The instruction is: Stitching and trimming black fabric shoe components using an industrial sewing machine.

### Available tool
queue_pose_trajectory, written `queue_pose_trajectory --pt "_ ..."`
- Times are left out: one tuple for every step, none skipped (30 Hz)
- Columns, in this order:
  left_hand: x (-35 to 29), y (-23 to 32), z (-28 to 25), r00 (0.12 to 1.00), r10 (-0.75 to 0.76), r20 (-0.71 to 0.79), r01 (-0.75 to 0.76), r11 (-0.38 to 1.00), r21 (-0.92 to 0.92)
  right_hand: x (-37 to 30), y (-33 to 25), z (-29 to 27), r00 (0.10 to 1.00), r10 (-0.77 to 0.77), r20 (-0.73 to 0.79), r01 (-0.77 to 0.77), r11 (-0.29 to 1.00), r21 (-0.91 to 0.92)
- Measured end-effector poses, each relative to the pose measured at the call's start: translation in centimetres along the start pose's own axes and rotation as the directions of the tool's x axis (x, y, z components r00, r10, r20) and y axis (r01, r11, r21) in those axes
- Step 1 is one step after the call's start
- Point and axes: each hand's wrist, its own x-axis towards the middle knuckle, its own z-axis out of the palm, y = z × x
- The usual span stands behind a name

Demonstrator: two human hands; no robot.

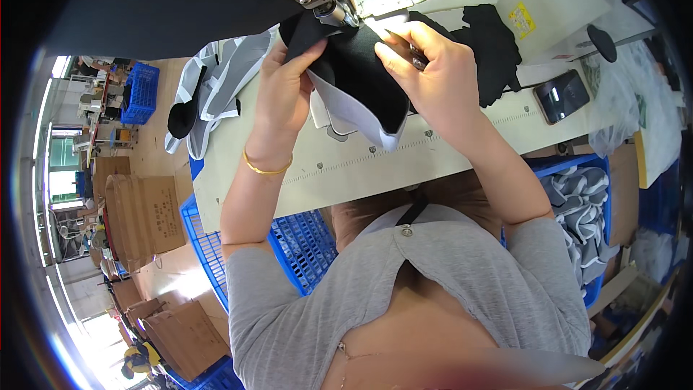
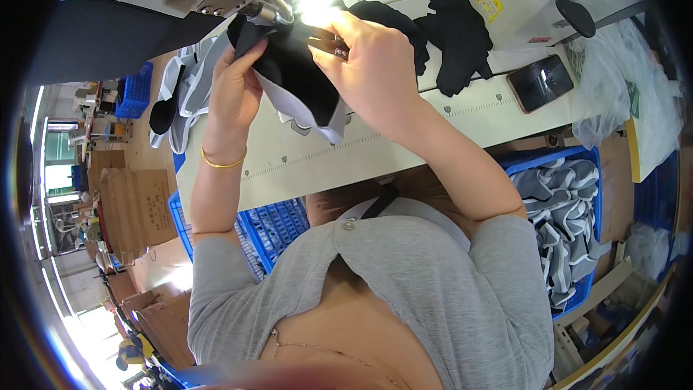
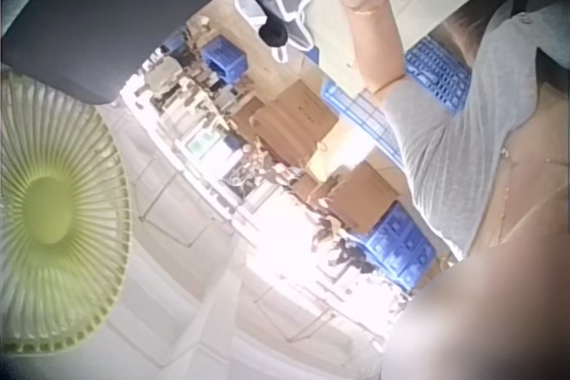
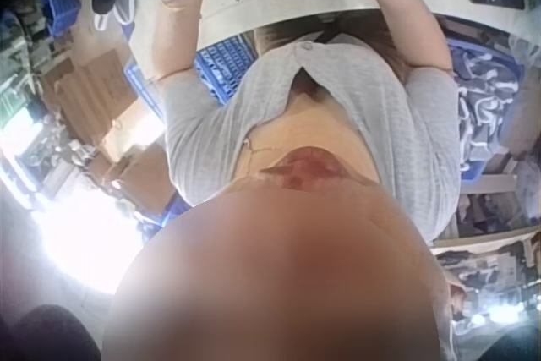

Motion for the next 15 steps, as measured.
queue_pose_trajectory --pt "-0.1 -0.1 0.1 1.000 0.003 -0.001 -0.003 1.000 0.000 -0.1 0.6 0.5 0.991 -0.125 -0.056 0.121 0.990 -0.075" --pt "-0.1 -0.3 0.1 0.989 0.145 -0.032 -0.142 0.986 0.082 -0.2 0.9 0.8 0.962 -0.252 -0.102 0.235 0.960 -0.155" --pt "0.0 -0.5 0.1 0.958 0.283 -0.045 -0.272 0.948 0.165 -0.2 0.8 0.8 0.962 -0.251 -0.104 0.234 0.960 -0.157" --pt "-0.2 -0.3 -0.3 0.958 0.282 -0.044 -0.272 0.948 0.166 -0.3 0.6 0.9 0.927 -0.360 -0.109 0.330 0.917 -0.222" --pt "-0.9 0.1 -1.1 0.929 0.371 0.002 -0.326 0.814 0.480 -0.3 0.4 1.0 0.880 -0.463 -0.107 0.419 0.862 -0.286" --pt "-1.7 0.2 -1.6 0.898 0.434 0.075 -0.343 0.582 0.738 -0.5 0.4 1.3 0.882 -0.458 -0.108 0.414 0.865 -0.284" --pt "-3.2 1.1 -1.1 0.893 0.421 0.162 -0.367 0.468 0.804 -0.8 0.3 1.8 0.875 -0.474 -0.094 0.435 0.857 -0.277" --pt "-4.0 1.3 -0.9 0.897 0.412 0.161 -0.361 0.470 0.805 -1.1 0.3 2.2 0.869 -0.489 -0.081 0.453 0.850 -0.270" --pt "-5.2 1.1 -0.8 0.937 0.332 0.112 -0.310 0.635 0.708 -1.4 0.6 2.7 0.840 -0.531 -0.112 0.507 0.842 -0.184" --pt "-6.1 1.0 -0.6 0.968 0.240 0.077 -0.239 0.775 0.584 -2.2 0.9 2.8 0.847 -0.521 -0.105 0.499 0.848 -0.177" --pt "-6.7 1.1 -0.3 0.978 0.205 0.033 -0.185 0.792 0.582 -3.3 1.5 2.5 0.939 -0.317 -0.133 0.321 0.947 0.011" --pt "-7.1 1.2 -0.7 0.981 0.194 0.026 -0.172 0.794 0.584 -4.3 2.1 1.9 0.988 -0.098 -0.122 0.121 0.972 0.200" --pt "-7.3 1.4 -1.5 0.996 0.089 0.024 -0.087 0.816 0.572 -5.5 2.6 1.1 0.975 0.224 -0.014 -0.199 0.891 0.408" --pt "-7.4 1.6 -2.1 0.999 -0.018 0.026 0.000 0.829 0.559 -6.8 3.3 0.0 0.855 0.496 0.152 -0.490 0.675 0.552" --pt "-7.6 1.1 -2.9 0.996 -0.070 0.047 0.027 0.791 0.611 -7.6 3.9 -0.5 0.689 0.674 0.267 -0.716 0.577 0.392"
